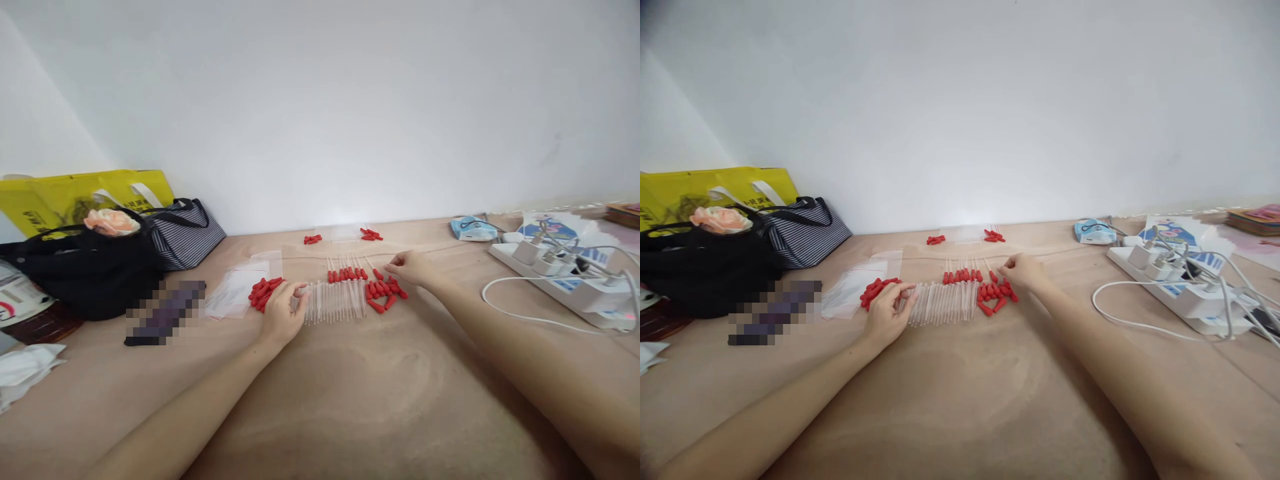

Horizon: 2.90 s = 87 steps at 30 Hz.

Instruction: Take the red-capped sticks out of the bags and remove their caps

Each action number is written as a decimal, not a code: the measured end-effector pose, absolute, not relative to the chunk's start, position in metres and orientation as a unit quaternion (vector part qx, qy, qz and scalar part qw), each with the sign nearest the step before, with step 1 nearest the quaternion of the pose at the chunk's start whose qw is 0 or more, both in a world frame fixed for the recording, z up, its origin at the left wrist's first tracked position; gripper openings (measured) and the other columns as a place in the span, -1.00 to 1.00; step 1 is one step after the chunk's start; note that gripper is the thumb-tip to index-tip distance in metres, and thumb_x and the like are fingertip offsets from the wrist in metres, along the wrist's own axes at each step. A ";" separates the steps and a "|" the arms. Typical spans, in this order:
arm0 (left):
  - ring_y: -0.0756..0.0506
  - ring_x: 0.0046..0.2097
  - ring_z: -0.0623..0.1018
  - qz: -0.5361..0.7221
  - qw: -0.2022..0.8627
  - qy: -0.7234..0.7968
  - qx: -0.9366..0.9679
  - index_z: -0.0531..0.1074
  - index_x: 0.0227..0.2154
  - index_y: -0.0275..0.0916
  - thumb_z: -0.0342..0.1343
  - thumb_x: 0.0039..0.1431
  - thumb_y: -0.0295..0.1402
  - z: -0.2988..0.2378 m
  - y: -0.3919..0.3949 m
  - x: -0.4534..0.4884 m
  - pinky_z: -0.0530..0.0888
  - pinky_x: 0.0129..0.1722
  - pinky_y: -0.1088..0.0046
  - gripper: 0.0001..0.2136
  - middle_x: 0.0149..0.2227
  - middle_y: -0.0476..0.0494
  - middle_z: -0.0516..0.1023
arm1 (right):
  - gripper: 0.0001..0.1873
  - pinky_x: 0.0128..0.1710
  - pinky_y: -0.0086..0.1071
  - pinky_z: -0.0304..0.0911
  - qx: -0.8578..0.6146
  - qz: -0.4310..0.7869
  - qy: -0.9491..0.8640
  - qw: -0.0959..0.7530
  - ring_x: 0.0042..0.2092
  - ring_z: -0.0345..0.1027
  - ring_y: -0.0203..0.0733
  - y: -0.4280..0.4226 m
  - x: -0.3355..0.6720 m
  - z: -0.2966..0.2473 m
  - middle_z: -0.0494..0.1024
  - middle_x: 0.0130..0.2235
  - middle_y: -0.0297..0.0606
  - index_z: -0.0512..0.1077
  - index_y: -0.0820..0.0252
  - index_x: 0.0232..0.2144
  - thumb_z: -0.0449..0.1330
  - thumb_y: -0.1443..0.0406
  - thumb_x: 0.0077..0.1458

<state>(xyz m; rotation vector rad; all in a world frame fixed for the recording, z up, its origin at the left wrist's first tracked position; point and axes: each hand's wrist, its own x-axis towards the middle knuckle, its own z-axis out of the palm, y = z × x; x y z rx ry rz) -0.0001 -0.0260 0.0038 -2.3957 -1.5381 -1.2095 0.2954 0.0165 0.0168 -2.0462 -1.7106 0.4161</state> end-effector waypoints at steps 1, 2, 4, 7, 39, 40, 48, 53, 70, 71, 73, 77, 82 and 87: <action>-0.05 -0.36 0.42 -0.400 0.037 -0.481 -0.780 0.40 -0.30 -0.27 -0.03 0.07 -0.31 0.001 -0.028 0.000 0.36 -0.31 0.42 -0.80 -0.46 -0.06 0.41 | -0.74 -0.48 -0.44 0.08 -0.744 0.159 -0.614 0.209 -0.43 0.32 -0.26 0.023 0.292 0.017 0.49 -0.49 -0.30 0.42 0.17 -0.53 0.13 0.10 -0.13; -0.05 -0.34 0.41 -0.404 0.045 -0.469 -0.784 0.40 -0.31 -0.27 -0.02 0.07 -0.31 -0.001 -0.030 0.000 0.36 -0.29 0.41 -0.81 -0.46 -0.06 0.40 | -0.71 -0.50 -0.44 0.08 -0.747 0.166 -0.612 0.200 -0.46 0.32 -0.25 0.028 0.288 0.017 0.48 -0.52 -0.29 0.42 0.18 -0.55 0.13 0.07 -0.15; -0.05 -0.33 0.40 -0.404 0.049 -0.457 -0.791 0.40 -0.32 -0.26 -0.02 0.07 -0.33 -0.003 -0.031 -0.001 0.35 -0.27 0.40 -0.84 -0.46 -0.06 0.39 | -0.68 -0.52 -0.43 0.08 -0.755 0.178 -0.605 0.180 -0.49 0.31 -0.24 0.037 0.281 0.014 0.45 -0.58 -0.28 0.41 0.21 -0.59 0.17 0.05 -0.20; -0.06 -0.33 0.39 -0.400 0.041 -0.455 -0.795 0.40 -0.36 -0.26 -0.01 0.06 -0.36 -0.002 -0.031 -0.001 0.34 -0.26 0.38 -0.86 -0.45 -0.06 0.39 | -0.71 -0.52 -0.43 0.08 -0.762 0.186 -0.600 0.157 -0.51 0.30 -0.23 0.045 0.271 0.012 0.40 -0.64 -0.29 0.40 0.23 -0.63 0.22 0.10 -0.27; 0.01 -0.40 0.38 -0.316 0.233 -0.252 -0.885 0.41 -0.46 -0.20 0.01 0.11 -0.41 -0.003 -0.052 0.023 0.18 -0.14 0.27 -0.89 -0.55 0.06 0.47 | -0.84 -0.23 -0.28 -0.11 -0.353 -0.096 -0.851 0.377 -0.36 0.13 -0.27 -0.067 0.222 -0.015 0.40 -0.51 -0.34 0.41 0.17 -0.40 0.06 0.24 0.07; 0.01 -0.40 0.38 -0.314 0.238 -0.252 -0.884 0.40 -0.49 -0.21 0.00 0.11 -0.41 -0.002 -0.052 0.022 0.18 -0.15 0.27 -0.88 -0.56 0.05 0.46 | -0.84 -0.23 -0.28 -0.12 -0.355 -0.099 -0.851 0.374 -0.36 0.12 -0.27 -0.067 0.222 -0.016 0.39 -0.52 -0.35 0.41 0.15 -0.40 0.06 0.24 0.07; 0.01 -0.40 0.38 -0.311 0.239 -0.249 -0.885 0.39 -0.51 -0.21 -0.04 0.13 -0.40 -0.001 -0.054 0.022 0.16 -0.16 0.27 -0.84 -0.59 0.05 0.44 | -0.81 -0.23 -0.26 -0.14 -0.353 -0.093 -0.857 0.365 -0.40 0.09 -0.30 -0.069 0.224 -0.017 0.34 -0.58 -0.36 0.44 0.16 -0.49 0.07 0.25 0.06; 0.01 -0.40 0.38 -0.304 0.238 -0.243 -0.890 0.39 -0.51 -0.21 -0.04 0.13 -0.41 0.000 -0.054 0.021 0.16 -0.16 0.28 -0.84 -0.58 0.06 0.45 | -0.79 -0.18 -0.22 -0.15 -0.340 -0.096 -0.870 0.344 -0.38 0.12 -0.30 -0.071 0.226 -0.015 0.35 -0.57 -0.37 0.44 0.14 -0.48 0.03 0.26 0.08; -0.04 -0.41 0.40 -0.360 0.208 -0.317 -0.852 0.41 -0.50 -0.20 -0.03 0.10 -0.43 0.009 -0.055 0.000 0.23 -0.29 0.33 -0.85 -0.55 0.03 0.51 | -0.82 -0.08 -0.18 -0.15 -0.355 -0.053 -0.845 0.396 -0.34 0.20 -0.29 -0.074 0.240 -0.012 0.40 -0.51 -0.36 0.43 0.14 -0.47 0.04 0.29 0.06; -0.05 -0.40 0.41 -0.369 0.183 -0.352 -0.841 0.42 -0.47 -0.20 -0.04 0.11 -0.40 0.011 -0.054 -0.005 0.24 -0.32 0.34 -0.85 -0.52 0.00 0.52 | -0.82 -0.10 -0.20 -0.13 -0.362 -0.050 -0.840 0.401 -0.33 0.20 -0.29 -0.073 0.242 -0.012 0.41 -0.48 -0.35 0.43 0.13 -0.44 0.04 0.27 0.07; -0.06 -0.37 0.42 -0.370 0.099 -0.429 -0.818 0.42 -0.41 -0.22 -0.07 0.12 -0.35 0.014 -0.049 -0.012 0.29 -0.34 0.36 -0.83 -0.46 -0.05 0.52 | -0.80 -0.17 -0.24 -0.09 -0.375 -0.055 -0.830 0.408 -0.32 0.21 -0.28 -0.069 0.244 -0.012 0.42 -0.42 -0.32 0.45 0.09 -0.38 0.03 0.22 0.09; -0.06 -0.32 0.49 -0.353 -0.143 -0.558 -0.737 0.38 -0.34 -0.25 -0.08 0.08 -0.35 0.019 -0.031 -0.021 0.39 -0.34 0.40 -0.83 -0.36 -0.10 0.54 | -0.78 -0.28 -0.32 -0.07 -0.399 -0.076 -0.826 0.391 -0.32 0.23 -0.27 -0.059 0.257 -0.008 0.41 -0.41 -0.29 0.45 0.05 -0.32 0.02 0.19 0.11; -0.01 -0.44 0.51 -0.301 -0.322 -0.622 -0.647 0.32 -0.28 -0.32 -0.03 0.00 -0.44 0.030 -0.009 -0.021 0.42 -0.44 0.48 -0.82 -0.41 -0.13 0.54 | -0.78 -0.28 -0.32 -0.05 -0.419 -0.060 -0.835 0.352 -0.32 0.25 -0.25 -0.048 0.294 0.002 0.47 -0.37 -0.29 0.42 0.10 -0.40 0.07 0.12 0.06; 0.00 -0.58 0.46 -0.226 -0.216 -0.660 -0.683 0.28 -0.21 -0.28 -0.01 -0.04 -0.43 0.034 -0.001 -0.012 0.34 -0.53 0.52 -0.74 -0.66 0.06 0.43 | -0.69 -0.29 -0.31 -0.06 -0.440 -0.045 -0.841 0.310 -0.37 0.23 -0.24 -0.045 0.310 0.002 0.47 -0.44 -0.33 0.36 0.13 -0.52 0.12 0.02 -0.04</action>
